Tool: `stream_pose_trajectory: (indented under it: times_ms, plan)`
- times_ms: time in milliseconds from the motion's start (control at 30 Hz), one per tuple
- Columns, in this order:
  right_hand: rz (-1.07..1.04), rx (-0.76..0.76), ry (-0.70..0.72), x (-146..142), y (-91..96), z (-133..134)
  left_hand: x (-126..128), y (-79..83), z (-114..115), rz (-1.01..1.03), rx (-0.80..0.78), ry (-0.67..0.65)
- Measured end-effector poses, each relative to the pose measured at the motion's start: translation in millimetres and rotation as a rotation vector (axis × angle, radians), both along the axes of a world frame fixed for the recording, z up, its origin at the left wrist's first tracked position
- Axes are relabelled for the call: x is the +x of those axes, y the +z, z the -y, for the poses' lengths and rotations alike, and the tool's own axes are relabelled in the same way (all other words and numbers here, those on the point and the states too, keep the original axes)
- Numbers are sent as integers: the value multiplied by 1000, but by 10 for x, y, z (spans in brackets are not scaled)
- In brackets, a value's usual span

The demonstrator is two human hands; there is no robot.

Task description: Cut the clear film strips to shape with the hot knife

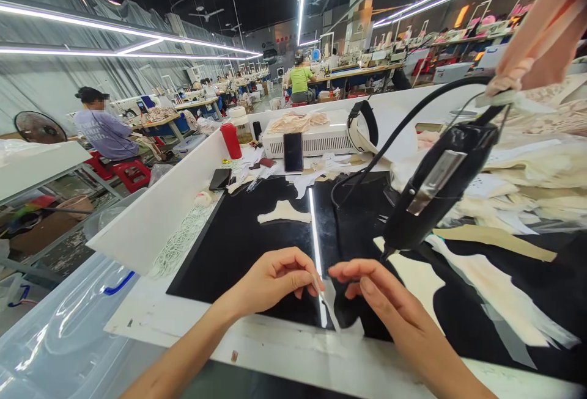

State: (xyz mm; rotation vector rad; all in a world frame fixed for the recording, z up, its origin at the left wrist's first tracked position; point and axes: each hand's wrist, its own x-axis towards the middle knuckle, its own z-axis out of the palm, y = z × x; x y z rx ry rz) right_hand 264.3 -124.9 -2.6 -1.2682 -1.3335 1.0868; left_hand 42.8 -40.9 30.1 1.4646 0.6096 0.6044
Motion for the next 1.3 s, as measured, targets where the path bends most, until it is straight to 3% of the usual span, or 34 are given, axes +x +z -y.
stream_pose_trajectory:
  times_ms: [67, 233, 367, 533, 700, 800, 933, 1100, 1300]
  plan:
    - [28, 44, -25, -51, -5, -42, 26, -6, 4, 84, -24, -50]
    - [197, 42, 102, -139, -22, -138, 28, -105, -79, 82, 7, -53]
    - [415, 34, 61, -117, -73, -183, 6, -189, -204, -82, 151, 34]
    - [627, 163, 48, -97, -186, -232, -1, -242, -255, -203, 292, 77]
    - [806, 338, 17, -78, -275, -257, -8, -219, -202, -400, 655, 20]
    - [902, 428, -26, -89, -277, -264, -39, -222, -198, -392, 755, -5]
    - [1008, 433, -58, -145, -206, -248, -134, -311, -242, -403, 830, 6]
    - [1073, 418, -109, -62, -92, -48, -258, -515, -352, -426, 951, 40]
    - [916, 343, -274, 543, -74, 552, -297, -562, -384, -382, 1048, 125]
